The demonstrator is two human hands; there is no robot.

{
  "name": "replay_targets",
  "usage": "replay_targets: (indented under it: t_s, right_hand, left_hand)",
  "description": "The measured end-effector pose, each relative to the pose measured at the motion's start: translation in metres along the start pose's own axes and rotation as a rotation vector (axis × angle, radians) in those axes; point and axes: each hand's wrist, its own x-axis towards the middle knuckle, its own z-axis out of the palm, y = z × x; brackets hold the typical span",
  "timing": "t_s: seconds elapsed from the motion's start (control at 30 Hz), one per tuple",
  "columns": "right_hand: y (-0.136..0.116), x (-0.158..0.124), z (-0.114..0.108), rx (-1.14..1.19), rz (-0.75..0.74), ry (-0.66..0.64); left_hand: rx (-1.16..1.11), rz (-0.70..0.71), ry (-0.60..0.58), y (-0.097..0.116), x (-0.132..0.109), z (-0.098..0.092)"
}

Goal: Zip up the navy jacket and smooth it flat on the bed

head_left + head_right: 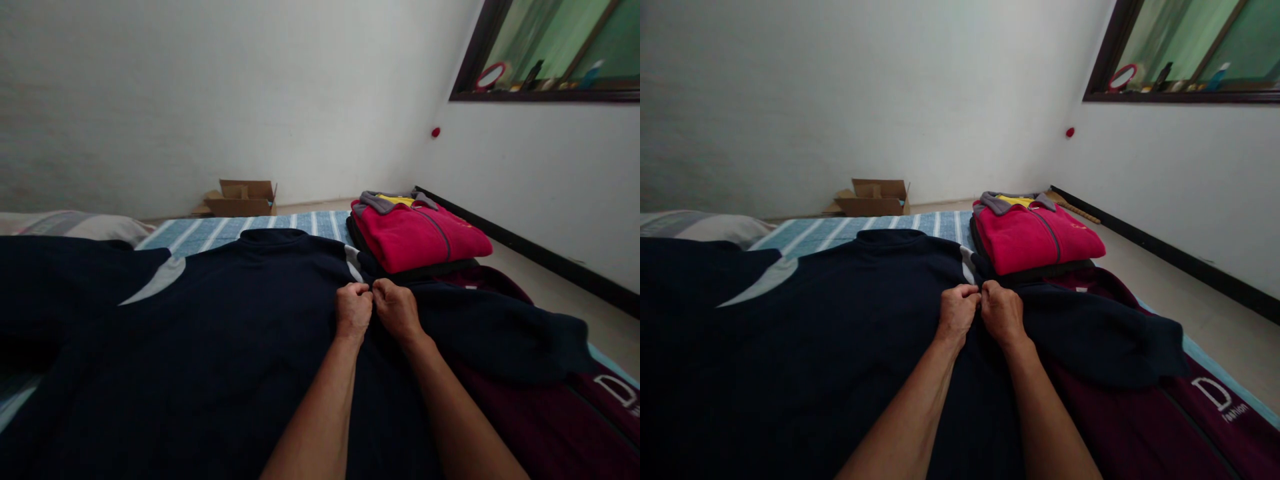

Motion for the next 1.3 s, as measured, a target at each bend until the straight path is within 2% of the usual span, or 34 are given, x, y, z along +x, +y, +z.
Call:
replay_targets:
  t_s: [0.13, 0.3, 0.4, 0.5, 0.63, 0.8, 0.87, 0.93, 1.0, 1.07, 1.13, 1.3]
  right_hand:
    - [0.001, 0.0, 0.0, 0.059, 0.017, 0.032]
    - [0.005, -0.001, 0.0, 0.517, 0.144, 0.057]
    - [0.004, -0.002, -0.002, 0.841, 0.256, 0.01]
    - [0.001, -0.003, -0.007, 1.049, 0.312, -0.038]
    - [0.001, -0.005, -0.011, 1.227, 0.357, -0.107]
    - [0.002, -0.01, -0.01, 1.369, 0.311, -0.256]
    - [-0.001, -0.011, -0.011, 1.39, 0.284, -0.313]
    - [-0.006, -0.013, -0.014, 1.374, 0.258, -0.372]
    - [-0.013, -0.014, -0.017, 1.298, 0.221, -0.438]
    - [-0.019, -0.015, -0.019, 1.172, 0.184, -0.47]
    - [-0.025, -0.016, -0.02, 1.03, 0.15, -0.45]
    - [-0.028, -0.016, -0.018, 0.686, -0.056, -0.281]
  left_hand:
    - [-0.041, -0.057, 0.008, 0.004, -0.001, -0.001]
    - [-0.108, -0.171, 0.012, 0.013, -0.004, -0.001]
    - [-0.138, -0.207, 0.015, 0.018, -0.006, -0.002]
    - [-0.158, -0.224, 0.021, 0.022, -0.007, -0.003]
    - [-0.18, -0.229, 0.026, 0.023, -0.007, -0.004]
    - [-0.256, -0.215, 0.083, 0.023, -0.006, -0.004]
    - [-0.343, -0.213, 0.131, 0.024, -0.004, -0.006]
    - [-0.522, -0.243, 0.151, 0.027, -0.002, -0.008]
    - [-0.781, -0.317, 0.098, 0.032, -0.001, -0.012]
    - [-1.016, -0.391, -0.007, 0.037, -0.001, -0.016]
    - [-1.146, -0.428, -0.107, 0.041, -0.002, -0.019]
    - [-1.218, -0.414, -0.239, 0.044, -0.003, -0.023]
